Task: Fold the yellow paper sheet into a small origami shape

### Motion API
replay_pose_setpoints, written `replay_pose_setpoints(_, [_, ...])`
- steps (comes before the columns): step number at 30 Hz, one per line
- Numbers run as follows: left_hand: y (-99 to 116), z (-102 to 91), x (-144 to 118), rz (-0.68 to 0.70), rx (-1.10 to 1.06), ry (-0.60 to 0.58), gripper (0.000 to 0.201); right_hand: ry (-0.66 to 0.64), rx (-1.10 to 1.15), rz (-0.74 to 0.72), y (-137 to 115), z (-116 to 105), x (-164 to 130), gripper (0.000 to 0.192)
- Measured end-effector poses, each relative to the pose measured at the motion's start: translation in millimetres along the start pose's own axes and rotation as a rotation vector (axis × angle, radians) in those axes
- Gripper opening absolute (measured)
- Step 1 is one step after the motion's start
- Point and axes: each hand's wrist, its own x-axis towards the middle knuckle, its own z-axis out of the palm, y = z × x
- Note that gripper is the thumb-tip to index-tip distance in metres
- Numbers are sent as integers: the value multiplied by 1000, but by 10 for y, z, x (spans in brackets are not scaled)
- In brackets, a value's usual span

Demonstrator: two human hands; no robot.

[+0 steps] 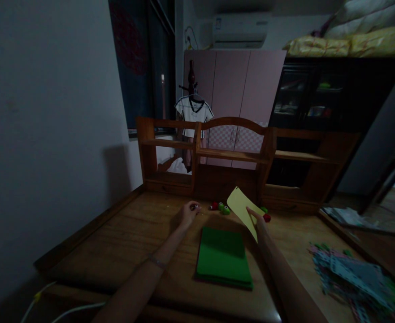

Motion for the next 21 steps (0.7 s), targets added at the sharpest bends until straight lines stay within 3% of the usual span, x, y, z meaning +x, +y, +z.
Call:
replay_pose_setpoints(3, [1,12,-26,13,43,-13,15,-28,-18,26,35,-34,54,46])
replay_pose_setpoints(8, [14,60,-72,72,139,-42,31,-16,-46,50,53,-84,110,48])
replay_pose_setpoints(13, [73,8,11,118,212,147,24,-16,-48,57,40,-94,122,50])
replay_pose_setpoints(17, [134,-299,289,37,414,183,19,-48,-93,40,52,-51,78,52])
replay_pose_setpoints(21, [162,-916,591,-50,721,61,13,-59,-91,-39,57,8,13,50])
